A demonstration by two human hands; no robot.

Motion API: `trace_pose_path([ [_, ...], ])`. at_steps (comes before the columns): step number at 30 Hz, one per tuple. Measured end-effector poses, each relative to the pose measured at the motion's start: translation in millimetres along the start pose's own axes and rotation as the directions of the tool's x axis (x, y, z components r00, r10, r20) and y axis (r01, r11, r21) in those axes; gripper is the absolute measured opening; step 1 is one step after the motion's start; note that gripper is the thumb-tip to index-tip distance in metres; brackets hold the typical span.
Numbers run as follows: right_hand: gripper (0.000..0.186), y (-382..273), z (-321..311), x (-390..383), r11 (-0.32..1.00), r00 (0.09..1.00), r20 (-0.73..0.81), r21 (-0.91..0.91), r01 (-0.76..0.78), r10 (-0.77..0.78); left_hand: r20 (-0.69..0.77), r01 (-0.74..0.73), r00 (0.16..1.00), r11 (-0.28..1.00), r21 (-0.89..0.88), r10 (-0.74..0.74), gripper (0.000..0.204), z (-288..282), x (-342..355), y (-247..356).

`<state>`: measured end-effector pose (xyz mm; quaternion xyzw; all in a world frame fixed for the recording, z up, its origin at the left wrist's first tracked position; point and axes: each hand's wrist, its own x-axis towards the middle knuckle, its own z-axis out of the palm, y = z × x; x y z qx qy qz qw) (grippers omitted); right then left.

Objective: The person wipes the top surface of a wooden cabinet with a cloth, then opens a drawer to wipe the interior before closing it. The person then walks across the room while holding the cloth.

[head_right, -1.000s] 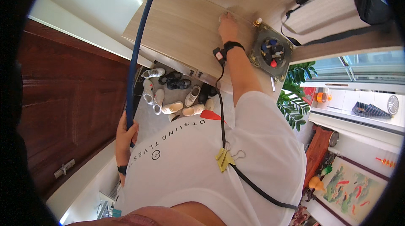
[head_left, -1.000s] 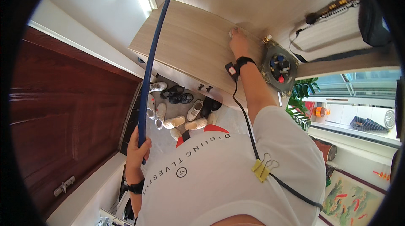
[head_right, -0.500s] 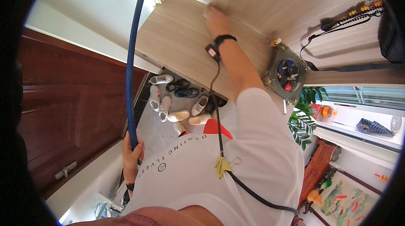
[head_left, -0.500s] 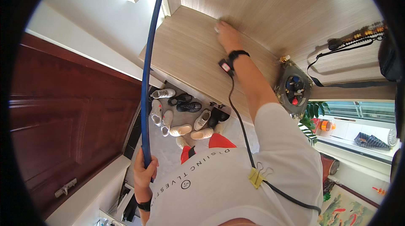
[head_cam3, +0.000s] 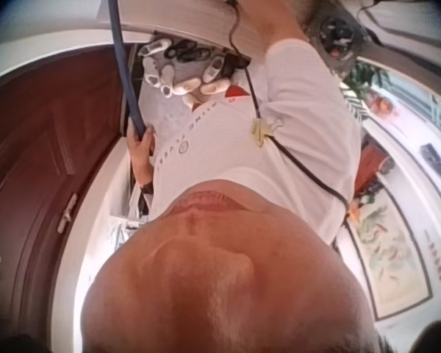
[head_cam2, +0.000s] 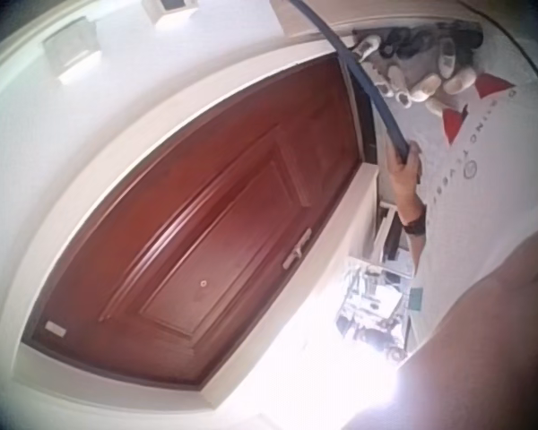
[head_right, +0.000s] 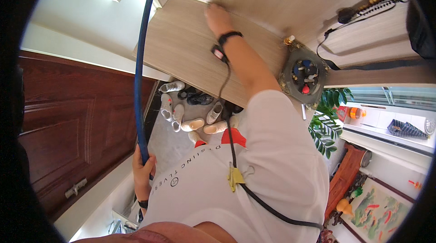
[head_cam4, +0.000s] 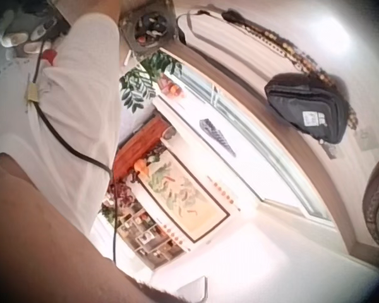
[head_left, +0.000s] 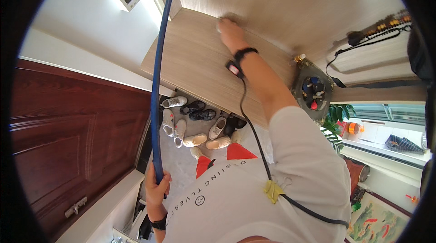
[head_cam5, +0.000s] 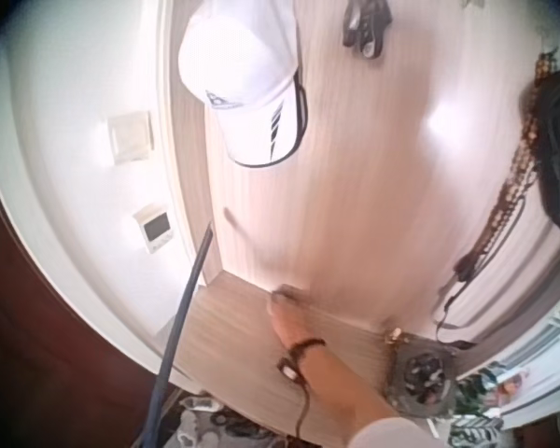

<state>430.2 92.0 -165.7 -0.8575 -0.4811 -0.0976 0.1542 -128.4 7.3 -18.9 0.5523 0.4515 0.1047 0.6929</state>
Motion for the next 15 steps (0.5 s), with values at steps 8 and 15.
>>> trace_pose_path([
  [8, 0.036, 78.4, -70.6, -137.6, 0.925, 0.93, -0.002, -0.105, -0.366, 0.368, 0.115, -0.048, 0.992, 0.999, 0.004, 0.047, 0.065, -5.4, 16.8, 6.5],
  [15, 0.041, 24.5, -31.0, -60.8, 0.986, 0.99, 0.005, -0.097, -0.137, 0.138, 0.078, -0.035, 0.996, 0.999, 0.008, 0.035, 0.068, -21.5, 14.8, -7.6],
])
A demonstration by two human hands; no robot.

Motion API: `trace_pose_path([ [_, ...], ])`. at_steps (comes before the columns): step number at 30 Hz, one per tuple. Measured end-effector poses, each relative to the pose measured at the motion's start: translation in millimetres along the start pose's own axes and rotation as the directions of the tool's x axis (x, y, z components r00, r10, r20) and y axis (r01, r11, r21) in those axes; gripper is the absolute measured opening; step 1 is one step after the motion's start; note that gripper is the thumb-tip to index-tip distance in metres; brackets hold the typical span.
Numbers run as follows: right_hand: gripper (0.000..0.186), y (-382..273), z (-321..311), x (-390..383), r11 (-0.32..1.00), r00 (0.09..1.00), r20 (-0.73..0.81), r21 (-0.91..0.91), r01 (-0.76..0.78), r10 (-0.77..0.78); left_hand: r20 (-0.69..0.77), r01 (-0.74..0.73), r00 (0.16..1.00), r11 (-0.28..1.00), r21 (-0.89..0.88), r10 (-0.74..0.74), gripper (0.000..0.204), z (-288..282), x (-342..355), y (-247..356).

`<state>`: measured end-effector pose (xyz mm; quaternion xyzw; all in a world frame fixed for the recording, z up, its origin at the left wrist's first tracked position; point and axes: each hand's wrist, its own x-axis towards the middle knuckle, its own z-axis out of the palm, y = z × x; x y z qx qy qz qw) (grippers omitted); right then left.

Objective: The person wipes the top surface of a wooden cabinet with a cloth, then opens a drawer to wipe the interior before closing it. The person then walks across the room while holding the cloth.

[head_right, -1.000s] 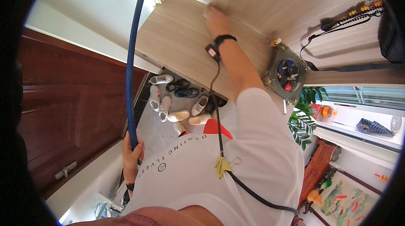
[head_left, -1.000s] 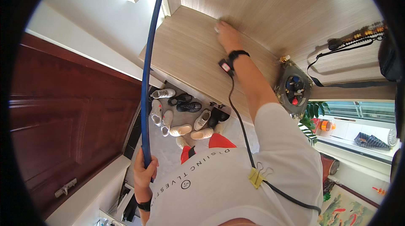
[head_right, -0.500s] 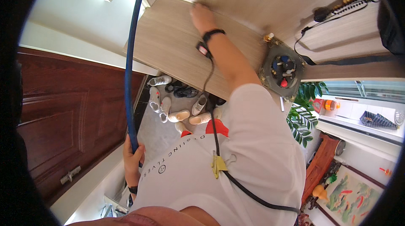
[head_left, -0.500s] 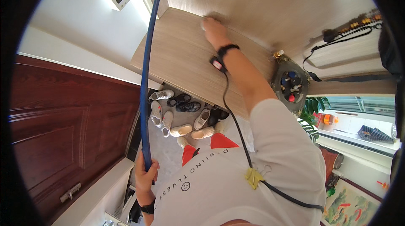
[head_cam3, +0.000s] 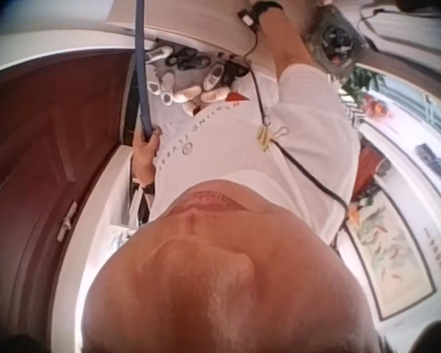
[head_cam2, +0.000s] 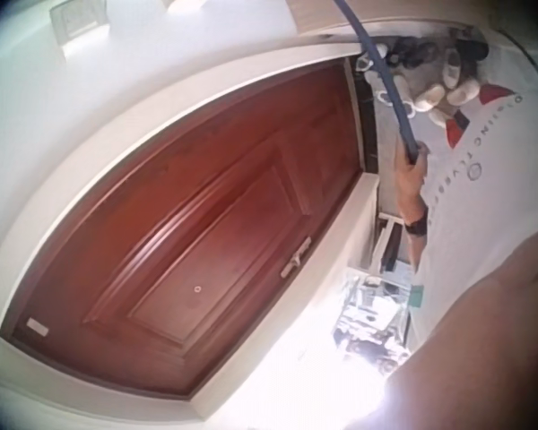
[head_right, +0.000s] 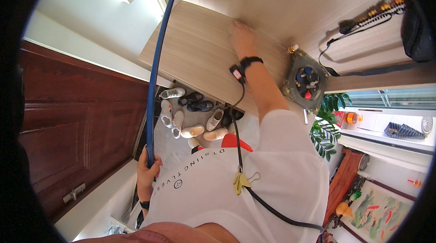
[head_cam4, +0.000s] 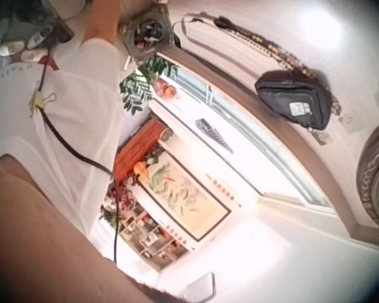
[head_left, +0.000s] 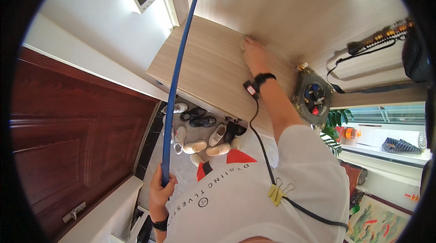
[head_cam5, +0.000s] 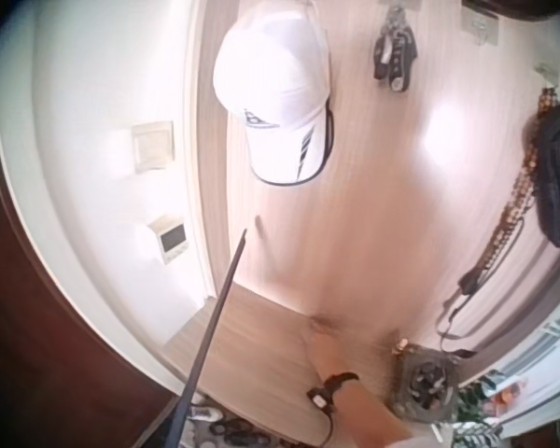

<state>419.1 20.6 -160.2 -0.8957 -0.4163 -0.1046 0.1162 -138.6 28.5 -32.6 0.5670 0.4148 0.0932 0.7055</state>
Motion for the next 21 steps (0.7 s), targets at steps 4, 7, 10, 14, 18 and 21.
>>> trace_pose_path([
  [4, 0.035, -62.9, 28.1, 68.2, 0.99, 0.997, -0.011, 0.119, 0.079, -0.078, -0.067, -0.011, 0.998, 1.0, 0.017, 0.012, 0.069, -7.8, -5.2, -6.2],
  [7, 0.032, -89.4, 41.5, 91.2, 0.992, 0.996, -0.016, 0.093, 0.087, -0.086, -0.094, -0.033, 0.995, 0.999, 0.013, 0.034, 0.069, -9.8, -9.1, -10.1],
  [10, 0.023, -106.1, 49.4, 106.5, 0.982, 0.987, -0.075, 0.115, 0.149, -0.141, -0.133, -0.027, 0.991, 1.0, -0.008, 0.026, 0.069, -8.6, -12.6, -13.3],
  [14, 0.02, -131.6, 64.1, 135.6, 0.973, 0.975, -0.112, 0.111, 0.202, -0.19, -0.185, -0.042, 0.982, 0.996, -0.073, 0.027, 0.068, -5.8, -12.5, -18.0],
  [18, 0.019, -155.6, 81.5, 160.4, 0.967, 0.97, -0.137, 0.129, 0.22, -0.202, -0.193, -0.018, 0.981, 1.0, 0.001, 0.018, 0.068, -1.5, -16.1, -24.0],
  [21, 0.021, -166.9, 85.1, 172.1, 0.969, 0.982, -0.082, 0.166, 0.18, -0.169, -0.216, 0.008, 0.976, 0.999, -0.045, -0.018, 0.067, 6.1, -22.6, -30.6],
])
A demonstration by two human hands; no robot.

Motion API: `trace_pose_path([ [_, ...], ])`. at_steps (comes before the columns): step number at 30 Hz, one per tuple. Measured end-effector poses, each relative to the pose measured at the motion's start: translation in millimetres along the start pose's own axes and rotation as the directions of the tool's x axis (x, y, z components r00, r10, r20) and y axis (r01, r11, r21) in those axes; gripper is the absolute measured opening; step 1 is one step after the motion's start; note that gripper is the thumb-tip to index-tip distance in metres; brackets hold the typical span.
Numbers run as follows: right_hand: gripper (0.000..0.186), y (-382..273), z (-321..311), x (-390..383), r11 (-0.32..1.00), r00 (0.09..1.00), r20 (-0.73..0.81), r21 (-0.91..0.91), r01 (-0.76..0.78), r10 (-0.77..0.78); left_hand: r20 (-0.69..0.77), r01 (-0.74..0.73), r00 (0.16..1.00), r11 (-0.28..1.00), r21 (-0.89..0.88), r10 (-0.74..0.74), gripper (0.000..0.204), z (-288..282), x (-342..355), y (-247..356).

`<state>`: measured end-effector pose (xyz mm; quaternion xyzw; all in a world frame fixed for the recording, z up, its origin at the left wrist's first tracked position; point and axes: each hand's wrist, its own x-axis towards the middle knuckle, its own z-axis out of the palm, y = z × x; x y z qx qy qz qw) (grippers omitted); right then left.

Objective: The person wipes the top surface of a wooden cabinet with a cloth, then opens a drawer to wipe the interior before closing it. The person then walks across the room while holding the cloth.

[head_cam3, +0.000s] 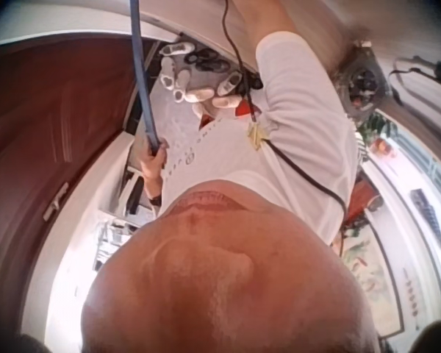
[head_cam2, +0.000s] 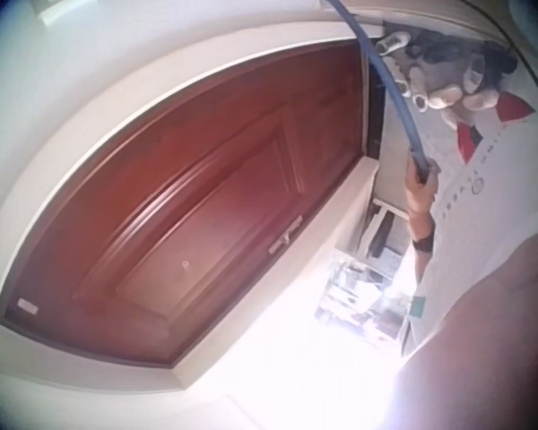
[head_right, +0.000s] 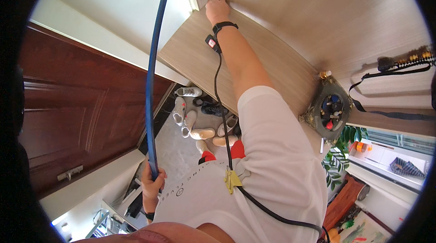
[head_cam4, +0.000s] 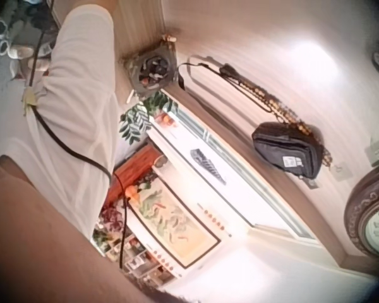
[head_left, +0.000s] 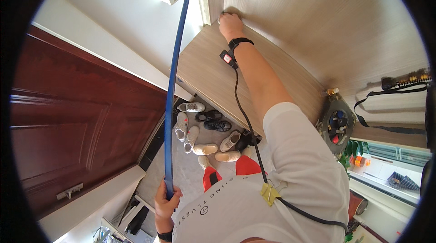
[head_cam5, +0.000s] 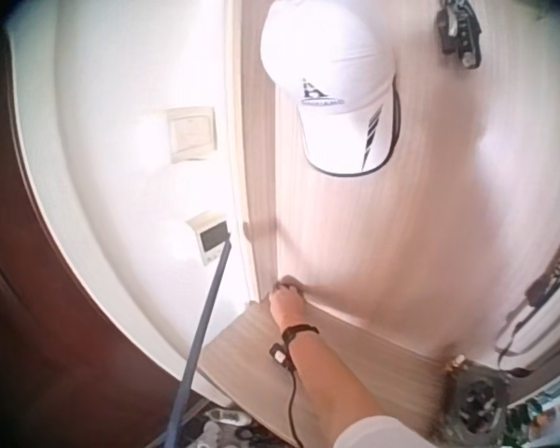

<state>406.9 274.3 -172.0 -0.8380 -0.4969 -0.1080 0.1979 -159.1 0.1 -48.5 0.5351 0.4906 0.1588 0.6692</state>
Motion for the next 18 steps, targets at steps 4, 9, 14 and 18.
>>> trace_pose_path([
  [4, 0.029, -7.7, -7.8, 6.5, 0.997, 0.991, 0.114, 0.024, -0.071, 0.068, -0.017, 0.009, 1.0, 0.999, -0.045, -0.009, 0.066, 7.3, -3.8, -9.1],
  [9, 0.031, 0.0, -25.7, -18.8, 0.97, 0.977, 0.127, 0.195, 0.144, -0.171, 0.014, -0.041, 0.999, 0.995, -0.088, 0.042, 0.069, 13.2, 1.4, -13.5],
  [14, 0.045, 13.6, -28.2, -28.0, 0.97, 0.958, 0.219, 0.198, 0.144, -0.187, 0.013, -0.057, 0.998, 0.993, -0.103, 0.058, 0.069, 12.6, -0.6, -12.2],
  [18, 0.026, -0.6, -18.1, -10.7, 0.993, 0.999, 0.019, 0.112, 0.039, -0.042, -0.013, -0.072, 0.997, 0.997, -0.027, 0.071, 0.068, 9.0, -10.2, -13.4],
])
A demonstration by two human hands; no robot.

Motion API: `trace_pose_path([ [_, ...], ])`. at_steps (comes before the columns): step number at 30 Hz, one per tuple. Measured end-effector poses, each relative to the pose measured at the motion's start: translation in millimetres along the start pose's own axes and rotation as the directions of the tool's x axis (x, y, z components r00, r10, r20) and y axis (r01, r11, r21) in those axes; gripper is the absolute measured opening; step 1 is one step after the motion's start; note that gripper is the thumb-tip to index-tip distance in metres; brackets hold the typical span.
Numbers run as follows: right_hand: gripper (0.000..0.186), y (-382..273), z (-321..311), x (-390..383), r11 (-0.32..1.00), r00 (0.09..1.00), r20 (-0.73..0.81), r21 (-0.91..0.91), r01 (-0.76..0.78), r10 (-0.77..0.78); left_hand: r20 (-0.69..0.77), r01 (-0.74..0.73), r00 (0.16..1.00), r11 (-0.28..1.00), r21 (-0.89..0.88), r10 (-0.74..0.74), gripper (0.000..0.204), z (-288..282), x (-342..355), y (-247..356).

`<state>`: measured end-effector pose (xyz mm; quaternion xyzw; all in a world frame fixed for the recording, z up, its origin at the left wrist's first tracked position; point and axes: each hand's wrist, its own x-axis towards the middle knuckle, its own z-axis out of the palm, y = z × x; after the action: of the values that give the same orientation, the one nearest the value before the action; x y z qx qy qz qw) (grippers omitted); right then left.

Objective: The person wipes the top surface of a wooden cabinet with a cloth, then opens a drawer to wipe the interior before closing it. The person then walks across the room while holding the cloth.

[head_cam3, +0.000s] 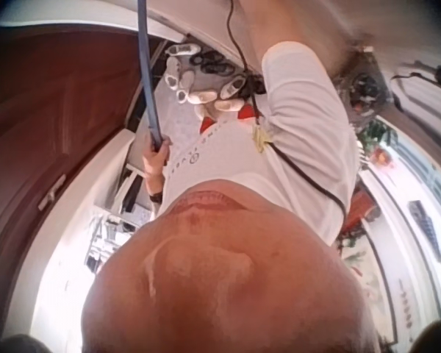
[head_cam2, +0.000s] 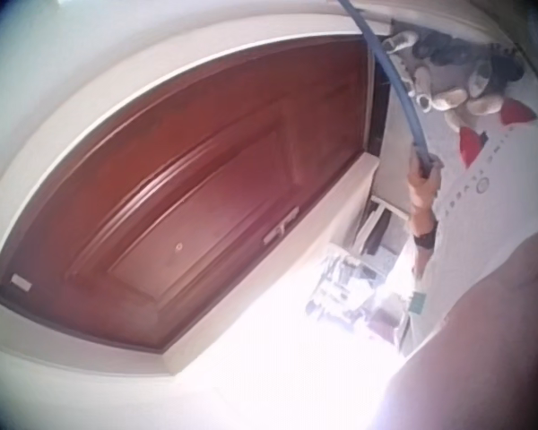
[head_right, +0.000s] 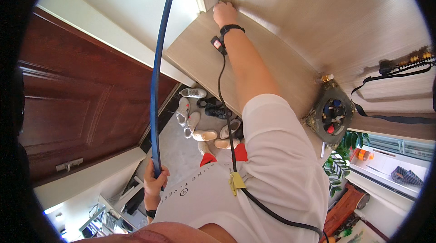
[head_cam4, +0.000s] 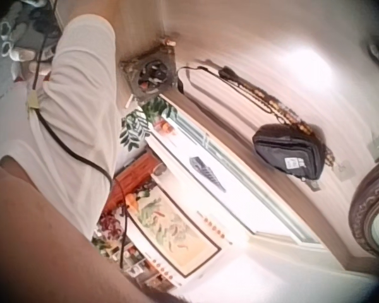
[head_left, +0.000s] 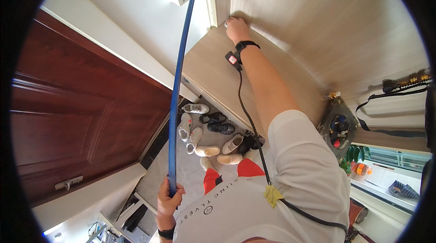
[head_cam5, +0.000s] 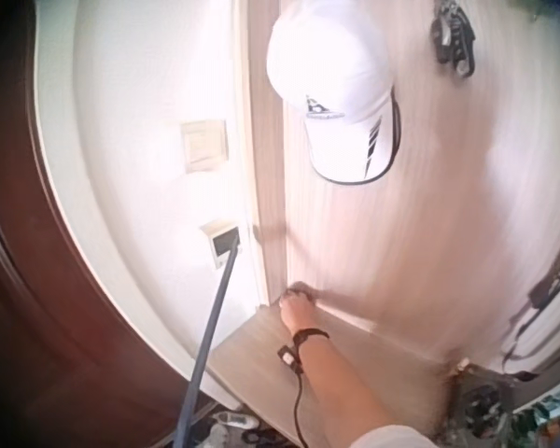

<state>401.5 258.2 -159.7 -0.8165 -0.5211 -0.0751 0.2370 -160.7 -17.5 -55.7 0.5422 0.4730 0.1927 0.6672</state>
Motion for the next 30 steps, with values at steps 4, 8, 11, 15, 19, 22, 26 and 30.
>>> trace_pose_path([
  [4, 0.026, -11.4, 6.4, -18.6, 0.99, 0.987, 0.076, 0.034, 0.138, -0.14, -0.02, 0.034, 0.999, 0.998, -0.045, -0.035, 0.066, 0.9, -2.7, -0.7],
  [8, 0.029, 1.4, -1.6, -45.5, 0.809, 0.844, -0.018, 0.278, 0.519, -0.536, 0.015, 0.017, 1.0, 1.0, -0.016, -0.017, 0.073, -0.6, 5.9, 4.2],
  [11, 0.032, 19.1, -8.3, -30.3, 0.995, 0.981, 0.166, 0.016, 0.1, -0.101, 0.041, -0.014, 0.999, 1.0, -0.009, 0.014, 0.073, -2.5, 8.0, 6.1],
  [15, 0.024, 6.1, 1.0, -7.8, 1.0, 1.0, 0.014, -0.012, -0.02, 0.02, 0.006, 0.017, 1.0, 1.0, -0.024, -0.017, 0.067, -0.9, 0.3, 3.6],
  [19, 0.045, -34.0, 5.5, -58.9, 0.977, 0.961, 0.219, 0.168, 0.131, -0.166, 0.013, 0.062, 0.998, 0.998, -0.026, -0.062, 0.07, 3.3, 4.6, 3.9],
  [22, 0.034, -46.9, -9.9, -117.6, 0.827, 0.863, 0.099, 0.358, 0.434, -0.495, 0.052, 0.046, 0.998, 0.998, -0.03, -0.045, 0.069, 4.8, 9.3, 9.7],
  [26, 0.031, 2.1, -45.5, -113.8, 0.901, 0.918, 0.305, 0.42, 0.108, -0.252, 0.055, -0.004, 0.998, 1.0, -0.027, 0.006, 0.065, 5.1, 8.2, 13.6],
  [30, 0.022, 25.1, -41.3, -69.1, 0.995, 0.997, 0.024, 0.068, 0.077, -0.079, 0.053, 0.048, 0.997, 0.998, 0.036, -0.05, 0.063, 5.8, 2.5, 11.9],
])
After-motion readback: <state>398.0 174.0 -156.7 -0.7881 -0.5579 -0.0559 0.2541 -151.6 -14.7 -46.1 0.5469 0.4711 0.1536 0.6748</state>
